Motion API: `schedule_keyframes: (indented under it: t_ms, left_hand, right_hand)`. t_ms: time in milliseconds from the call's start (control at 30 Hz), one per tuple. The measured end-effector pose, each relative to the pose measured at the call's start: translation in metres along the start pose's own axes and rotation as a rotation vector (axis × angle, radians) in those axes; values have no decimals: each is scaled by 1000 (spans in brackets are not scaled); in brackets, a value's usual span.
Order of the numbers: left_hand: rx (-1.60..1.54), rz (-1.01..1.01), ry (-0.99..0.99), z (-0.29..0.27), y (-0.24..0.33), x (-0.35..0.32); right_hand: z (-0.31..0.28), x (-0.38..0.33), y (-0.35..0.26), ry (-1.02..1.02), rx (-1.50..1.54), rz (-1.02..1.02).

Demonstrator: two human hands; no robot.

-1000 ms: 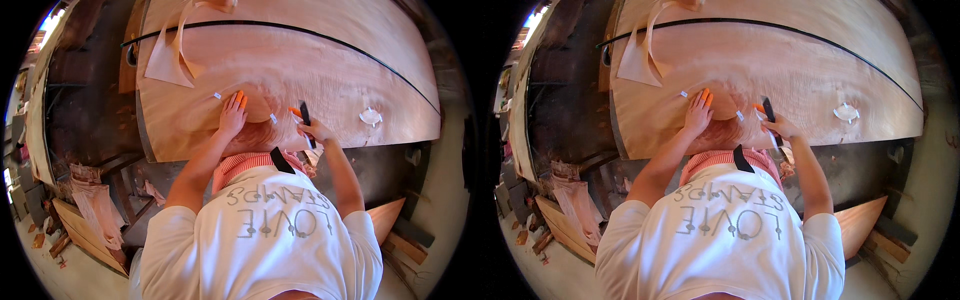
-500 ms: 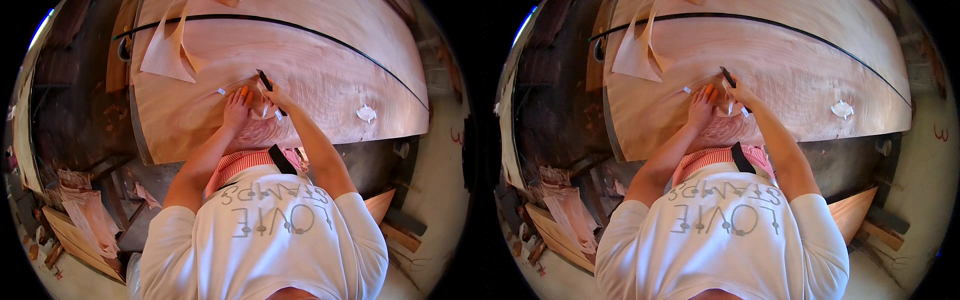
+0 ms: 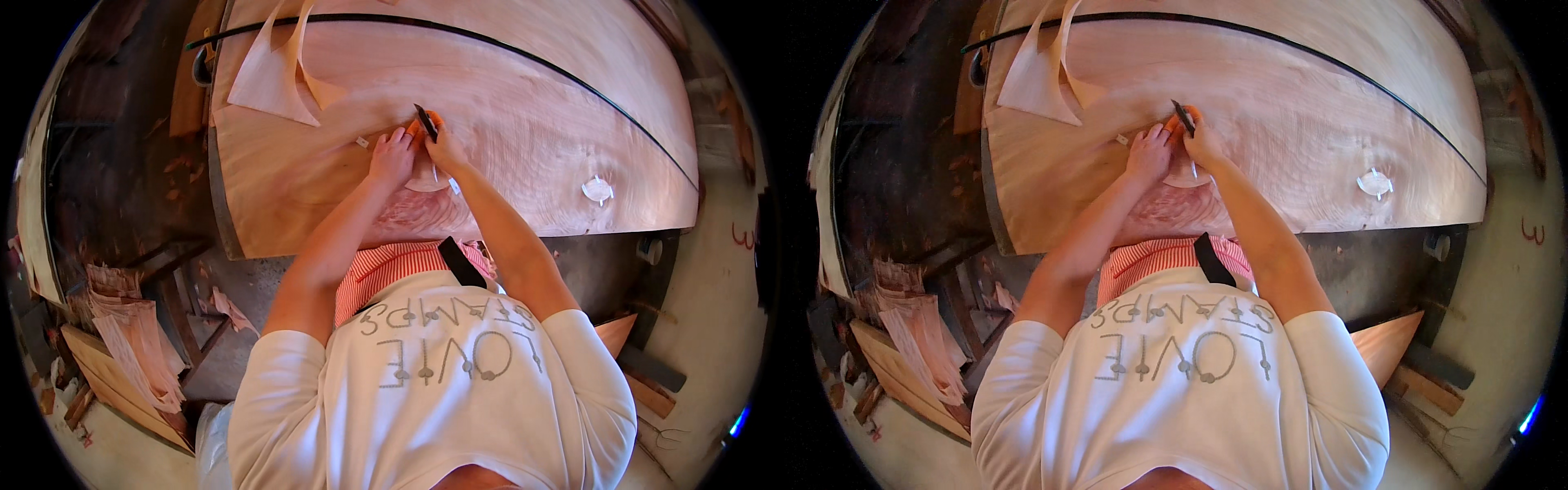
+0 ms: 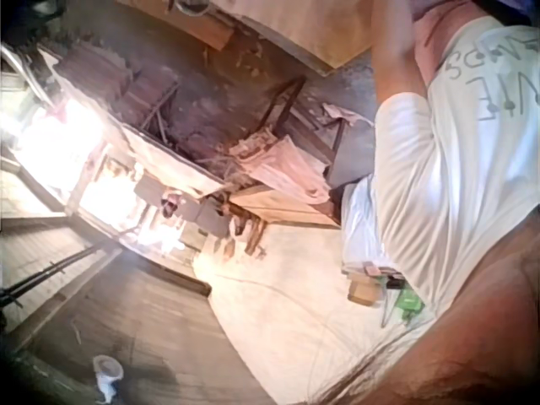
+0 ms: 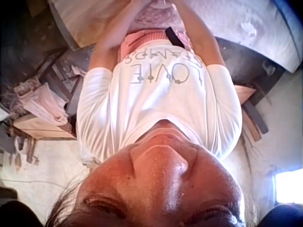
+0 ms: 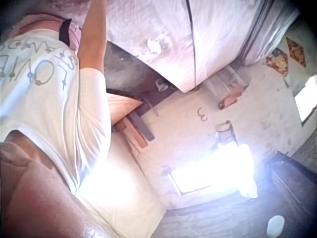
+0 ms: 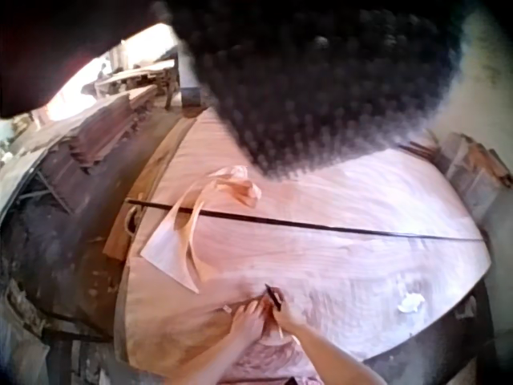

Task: The person cuts small patches from thin wood sheets using a utility knife, places them over knots or defects on a large veneer sheet, and secures them with tape.

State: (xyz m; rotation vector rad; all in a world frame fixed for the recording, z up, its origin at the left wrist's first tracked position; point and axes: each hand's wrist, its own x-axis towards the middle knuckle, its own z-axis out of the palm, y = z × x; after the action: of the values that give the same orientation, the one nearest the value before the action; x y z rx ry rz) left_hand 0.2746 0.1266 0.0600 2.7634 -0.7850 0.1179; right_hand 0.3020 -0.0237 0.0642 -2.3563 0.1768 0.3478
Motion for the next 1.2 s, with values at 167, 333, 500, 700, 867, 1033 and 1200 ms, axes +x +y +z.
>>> schedule_keyframes:
  t_ms: [167,333,500,700,867,1033,1200]
  left_hand:
    - [1,7,-40,3,1,4]
    - [149,35,-93,2,9,10]
    - [193,64,41,-3,11,9]
    - [-210,34,183,3,-10,-7]
    - [-320,88,33,-9,6,-64]
    - [-230,163,-98,-15,37,-91]
    - [-143,119,-143,-11,42,-94]
  right_hand:
    - [-1,-8,11,93,147,-23]
    - [-6,-17,56,-29,-53,-2]
    - [-64,8,58,-329,-111,-5]
    - [-66,-59,51,-515,424,227]
    - [-10,-112,54,-484,750,387]
    - [5,-122,48,-457,561,379]
    - [5,-134,48,-436,650,455]
